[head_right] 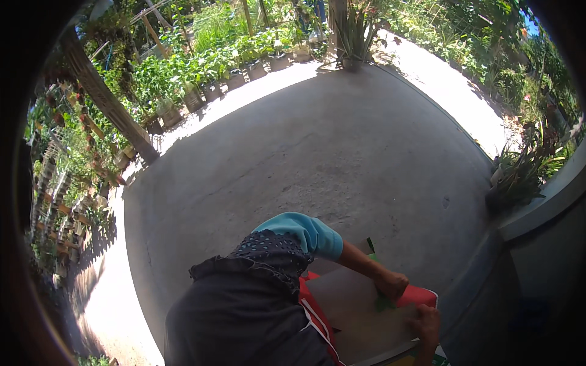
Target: The person assembles cardboard pastry boxes by folding along the pre-scored lines and tucking in the side flaps by hand.
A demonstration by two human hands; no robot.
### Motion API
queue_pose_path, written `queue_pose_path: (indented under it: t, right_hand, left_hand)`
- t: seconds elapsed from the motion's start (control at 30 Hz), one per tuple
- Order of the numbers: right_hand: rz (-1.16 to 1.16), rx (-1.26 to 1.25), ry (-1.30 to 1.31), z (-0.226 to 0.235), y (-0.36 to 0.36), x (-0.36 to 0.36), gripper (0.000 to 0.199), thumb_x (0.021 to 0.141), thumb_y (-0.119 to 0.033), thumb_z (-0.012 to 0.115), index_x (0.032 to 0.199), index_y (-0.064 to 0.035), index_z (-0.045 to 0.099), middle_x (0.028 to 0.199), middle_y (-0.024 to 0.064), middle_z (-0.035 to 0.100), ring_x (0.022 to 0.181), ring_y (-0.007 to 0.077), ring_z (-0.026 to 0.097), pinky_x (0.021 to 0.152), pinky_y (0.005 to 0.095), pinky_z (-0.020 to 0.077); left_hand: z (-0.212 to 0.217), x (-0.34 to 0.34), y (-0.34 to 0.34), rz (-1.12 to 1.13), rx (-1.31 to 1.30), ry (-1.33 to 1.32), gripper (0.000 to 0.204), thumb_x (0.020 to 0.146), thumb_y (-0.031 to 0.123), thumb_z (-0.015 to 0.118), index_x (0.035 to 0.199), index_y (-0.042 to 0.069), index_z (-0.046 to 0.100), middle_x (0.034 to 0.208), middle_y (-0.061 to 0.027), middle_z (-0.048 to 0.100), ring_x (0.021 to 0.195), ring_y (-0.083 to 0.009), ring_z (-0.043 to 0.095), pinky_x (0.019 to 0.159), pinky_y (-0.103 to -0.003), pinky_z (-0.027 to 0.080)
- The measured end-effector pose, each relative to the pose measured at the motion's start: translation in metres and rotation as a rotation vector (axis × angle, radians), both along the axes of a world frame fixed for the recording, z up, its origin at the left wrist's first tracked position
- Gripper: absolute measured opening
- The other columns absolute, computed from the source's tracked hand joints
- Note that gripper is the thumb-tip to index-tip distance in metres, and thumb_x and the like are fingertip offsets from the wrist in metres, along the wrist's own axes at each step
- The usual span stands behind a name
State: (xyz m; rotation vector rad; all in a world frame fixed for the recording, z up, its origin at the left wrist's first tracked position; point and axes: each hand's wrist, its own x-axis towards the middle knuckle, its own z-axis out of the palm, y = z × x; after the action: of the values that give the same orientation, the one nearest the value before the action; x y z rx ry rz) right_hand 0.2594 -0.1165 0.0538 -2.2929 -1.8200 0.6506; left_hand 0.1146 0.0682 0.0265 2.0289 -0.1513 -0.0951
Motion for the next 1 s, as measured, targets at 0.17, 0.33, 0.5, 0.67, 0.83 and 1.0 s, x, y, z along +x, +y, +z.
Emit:
queue_pose_path:
  t: [0.17, 0.33, 0.5, 0.67, 0.83, 1.0]
  right_hand:
    - [0.100, 0.298, 0.060, 0.020, 0.001, -0.026, 0.053, 0.054, -0.030, 0.077, 0.099, -0.0084, 0.060, 0.083, 0.0102, 0.056, 0.093, 0.0354, 0.052, 0.077, 0.0447, 0.0413]
    - [0.231, 0.320, -0.276, 0.022, 0.016, -0.050, 0.027, 0.064, -0.020, 0.064, 0.084, -0.0045, 0.055, 0.073, 0.0132, 0.050, 0.080, 0.0352, 0.050, 0.069, 0.0463, 0.0390]
    - [0.129, 0.490, -0.454, -0.003, -0.003, -0.082, 0.014, 0.069, -0.013, 0.055, 0.074, -0.0019, 0.048, 0.069, 0.0129, 0.045, 0.072, 0.0350, 0.048, 0.064, 0.0467, 0.0400]
    - [-0.034, 0.515, -0.531, -0.032, -0.035, -0.109, 0.010, 0.073, -0.010, 0.052, 0.075, -0.0014, 0.048, 0.076, 0.0168, 0.049, 0.074, 0.0371, 0.053, 0.063, 0.0474, 0.0417]
    - [-0.368, 0.379, 0.142, 0.003, -0.044, -0.083, 0.024, 0.088, -0.018, 0.050, 0.104, -0.0019, 0.058, 0.082, 0.0198, 0.060, 0.074, 0.0420, 0.058, 0.062, 0.0473, 0.0455]
    - [-0.440, 0.334, -0.097, -0.021, -0.049, -0.071, 0.037, 0.097, -0.029, 0.042, 0.117, -0.0020, 0.055, 0.083, 0.0233, 0.062, 0.076, 0.0455, 0.060, 0.062, 0.0502, 0.0430]
  left_hand:
    - [-0.032, 0.019, 0.040, -0.480, 0.008, -0.210, 0.029, 0.081, 0.025, 0.066, 0.077, -0.004, 0.066, 0.076, -0.0179, 0.067, 0.071, -0.0304, 0.065, 0.068, -0.043, 0.050]
    - [-0.045, 0.059, 0.042, -0.825, 0.375, -0.500, 0.028, 0.082, 0.024, 0.065, 0.077, -0.003, 0.066, 0.076, -0.0161, 0.067, 0.069, -0.0297, 0.064, 0.067, -0.043, 0.049]
    - [-0.051, 0.081, -0.021, -0.810, 1.015, -0.568, 0.014, 0.076, 0.014, 0.068, 0.082, 0.002, 0.065, 0.082, -0.0122, 0.068, 0.076, -0.0248, 0.064, 0.068, -0.042, 0.049]
    - [-0.054, 0.066, -0.034, -0.449, 0.536, -0.322, 0.017, 0.075, 0.015, 0.069, 0.083, 0.002, 0.063, 0.086, -0.0136, 0.065, 0.078, -0.0239, 0.062, 0.069, -0.044, 0.047]
    - [-0.054, 0.043, -0.045, -0.301, 0.062, -0.142, 0.020, 0.074, 0.016, 0.069, 0.084, 0.002, 0.059, 0.089, -0.0158, 0.062, 0.080, -0.0231, 0.059, 0.069, -0.045, 0.044]
    - [-0.022, 0.017, -0.068, -0.174, 0.036, 0.002, 0.025, 0.072, 0.017, 0.071, 0.088, -0.001, 0.064, 0.084, -0.0172, 0.067, 0.078, -0.0289, 0.066, 0.066, -0.044, 0.051]
